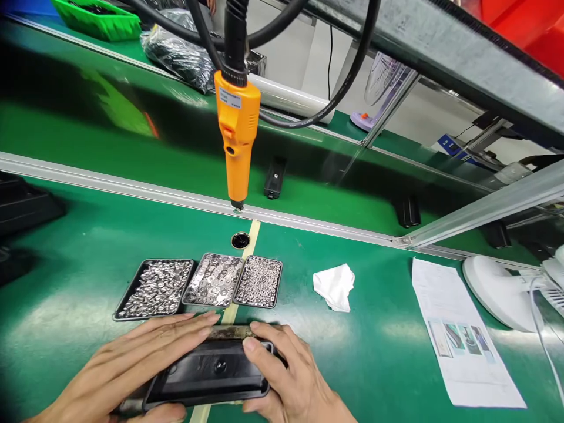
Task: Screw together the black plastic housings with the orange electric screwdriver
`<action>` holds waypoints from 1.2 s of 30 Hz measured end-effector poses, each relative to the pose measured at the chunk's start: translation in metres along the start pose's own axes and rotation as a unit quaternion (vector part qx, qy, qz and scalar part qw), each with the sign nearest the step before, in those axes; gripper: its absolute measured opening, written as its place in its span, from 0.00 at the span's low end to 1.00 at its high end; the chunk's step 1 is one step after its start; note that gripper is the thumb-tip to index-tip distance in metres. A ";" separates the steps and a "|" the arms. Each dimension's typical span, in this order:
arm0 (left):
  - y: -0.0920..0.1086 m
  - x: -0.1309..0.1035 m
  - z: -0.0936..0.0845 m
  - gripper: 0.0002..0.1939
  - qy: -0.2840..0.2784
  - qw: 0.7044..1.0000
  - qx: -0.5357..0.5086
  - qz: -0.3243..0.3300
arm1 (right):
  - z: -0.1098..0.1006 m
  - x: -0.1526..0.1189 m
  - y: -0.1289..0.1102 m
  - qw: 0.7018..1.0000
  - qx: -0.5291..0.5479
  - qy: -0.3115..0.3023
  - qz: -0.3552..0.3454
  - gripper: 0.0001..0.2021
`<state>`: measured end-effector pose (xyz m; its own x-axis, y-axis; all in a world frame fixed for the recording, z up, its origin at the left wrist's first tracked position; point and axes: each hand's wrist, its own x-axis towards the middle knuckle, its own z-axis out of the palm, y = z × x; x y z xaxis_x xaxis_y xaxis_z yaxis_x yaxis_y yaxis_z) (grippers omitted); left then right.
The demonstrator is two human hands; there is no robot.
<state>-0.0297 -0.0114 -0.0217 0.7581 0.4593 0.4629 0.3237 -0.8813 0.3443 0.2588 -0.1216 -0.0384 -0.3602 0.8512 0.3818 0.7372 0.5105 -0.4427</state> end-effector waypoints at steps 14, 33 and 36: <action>-0.002 0.006 -0.001 0.30 0.000 1.000 -0.027 0.009 | 0.010 0.016 0.002 0.992 0.089 0.082 -0.029 0.29; -0.001 0.012 -0.001 0.29 0.005 0.994 -0.105 0.000 | 0.010 0.024 -0.013 0.987 0.136 0.081 0.009 0.29; -0.001 0.014 -0.003 0.28 -0.002 0.997 -0.078 0.007 | 0.010 0.024 -0.015 0.987 0.135 0.081 0.016 0.30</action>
<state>-0.0208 -0.0041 -0.0130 0.7643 0.4470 0.4648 0.2226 -0.8593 0.4605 0.2329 -0.1076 -0.0306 -0.2276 0.8477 0.4792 0.5587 0.5167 -0.6487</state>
